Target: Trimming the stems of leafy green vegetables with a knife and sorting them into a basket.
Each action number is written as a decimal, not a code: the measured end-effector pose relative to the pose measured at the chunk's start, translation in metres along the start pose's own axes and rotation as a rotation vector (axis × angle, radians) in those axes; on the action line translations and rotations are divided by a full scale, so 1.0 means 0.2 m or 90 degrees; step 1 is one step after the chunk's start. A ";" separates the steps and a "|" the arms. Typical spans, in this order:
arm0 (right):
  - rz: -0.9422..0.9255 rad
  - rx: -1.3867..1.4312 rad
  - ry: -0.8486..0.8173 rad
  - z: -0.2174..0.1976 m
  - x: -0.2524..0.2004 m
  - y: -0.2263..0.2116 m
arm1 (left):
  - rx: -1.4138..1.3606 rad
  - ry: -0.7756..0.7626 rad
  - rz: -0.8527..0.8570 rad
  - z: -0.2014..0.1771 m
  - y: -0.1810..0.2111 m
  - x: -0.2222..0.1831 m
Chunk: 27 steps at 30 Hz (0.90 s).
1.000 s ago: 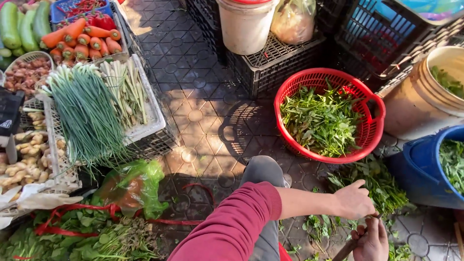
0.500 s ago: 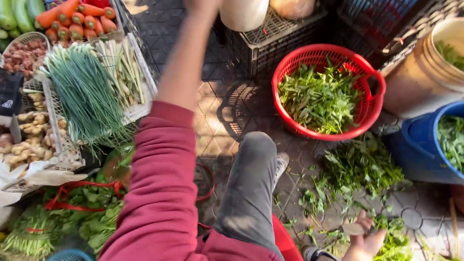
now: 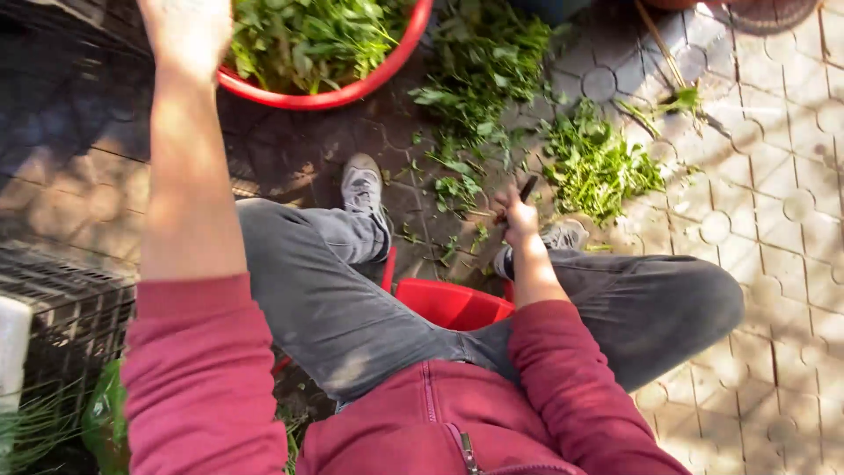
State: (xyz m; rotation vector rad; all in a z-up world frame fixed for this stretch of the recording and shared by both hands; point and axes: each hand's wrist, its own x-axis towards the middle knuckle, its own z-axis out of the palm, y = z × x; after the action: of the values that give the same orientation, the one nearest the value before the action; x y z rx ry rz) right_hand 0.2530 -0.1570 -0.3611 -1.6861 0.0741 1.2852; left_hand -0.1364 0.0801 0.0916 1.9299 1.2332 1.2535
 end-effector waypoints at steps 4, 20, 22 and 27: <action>-0.049 -0.124 -0.013 0.19 -0.36 -0.24 | -0.040 -0.005 -0.011 0.07 -0.01 -0.01; -0.354 -0.856 0.022 0.84 0.10 -0.18 | 0.204 -0.295 0.010 0.06 0.22 -0.03; -0.367 -0.967 -0.006 0.82 0.21 -0.23 | 0.226 -0.303 -0.004 0.08 0.21 -0.02; -0.417 -0.808 -0.158 0.63 0.25 -0.33 | 0.225 -0.312 0.023 0.15 0.23 -0.01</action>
State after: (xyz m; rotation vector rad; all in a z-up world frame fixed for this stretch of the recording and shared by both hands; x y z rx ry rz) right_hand 0.2231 -0.0086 -0.3524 -2.1904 -1.5951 1.0075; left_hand -0.0913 0.0593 0.1141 2.3308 1.2112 0.5394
